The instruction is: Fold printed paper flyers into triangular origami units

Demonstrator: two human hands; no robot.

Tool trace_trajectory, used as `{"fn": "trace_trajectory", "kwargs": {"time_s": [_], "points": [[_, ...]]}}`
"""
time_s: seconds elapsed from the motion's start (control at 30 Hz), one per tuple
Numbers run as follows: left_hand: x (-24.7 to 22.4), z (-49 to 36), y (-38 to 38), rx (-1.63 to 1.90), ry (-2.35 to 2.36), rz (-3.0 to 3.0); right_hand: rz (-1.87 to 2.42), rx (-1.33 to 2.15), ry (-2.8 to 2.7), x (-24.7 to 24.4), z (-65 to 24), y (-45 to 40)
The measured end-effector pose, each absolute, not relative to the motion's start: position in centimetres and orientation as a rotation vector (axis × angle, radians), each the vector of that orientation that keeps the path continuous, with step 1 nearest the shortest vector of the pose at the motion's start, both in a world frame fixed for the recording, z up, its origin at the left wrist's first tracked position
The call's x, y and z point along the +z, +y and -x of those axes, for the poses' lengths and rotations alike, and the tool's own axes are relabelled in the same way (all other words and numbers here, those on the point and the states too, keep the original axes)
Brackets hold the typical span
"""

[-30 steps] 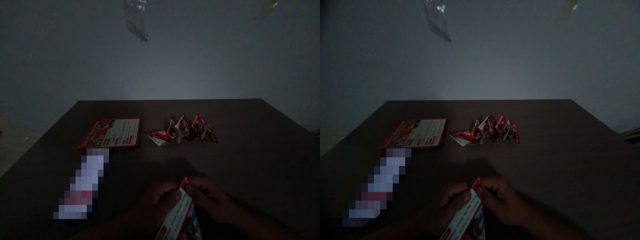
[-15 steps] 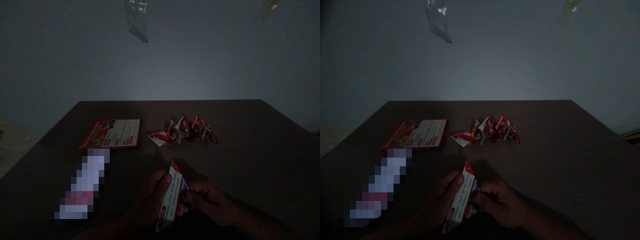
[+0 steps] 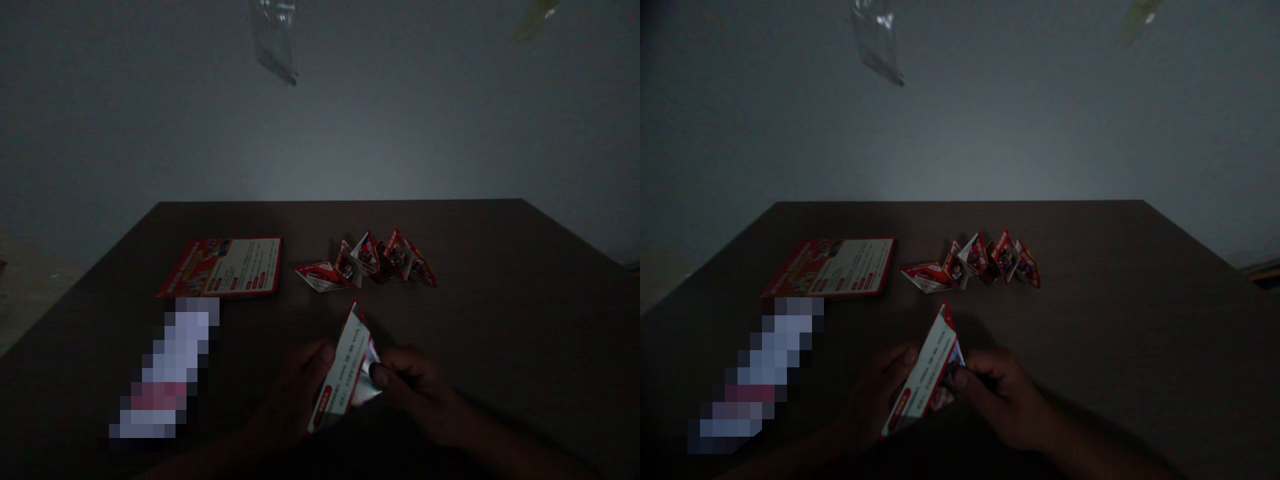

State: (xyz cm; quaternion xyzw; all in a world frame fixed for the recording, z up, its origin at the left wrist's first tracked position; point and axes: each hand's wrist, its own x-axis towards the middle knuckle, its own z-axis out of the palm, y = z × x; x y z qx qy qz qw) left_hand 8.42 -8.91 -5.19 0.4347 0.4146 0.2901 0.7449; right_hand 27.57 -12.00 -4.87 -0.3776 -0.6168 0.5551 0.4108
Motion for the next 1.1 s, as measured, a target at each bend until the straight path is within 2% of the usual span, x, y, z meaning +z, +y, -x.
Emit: {"fn": "trace_trajectory", "kwargs": {"time_s": [0.3, 0.47, 1.1], "points": [[-5.4, -8.8, -7.6, 0.630, 0.627, -0.674, 1.038, 1.336, -1.633, -4.8, -27.5, -12.0], [-5.0, -8.7, -8.0, 0.686, 0.807, -0.829, 1.037, 1.315, -1.552, -5.1, -27.4, -11.9], [-4.4, -9.1, -9.0, 0.553, 0.891, -1.052, 1.093, 1.319, -1.642, -5.2, -27.2, -11.8]]}}
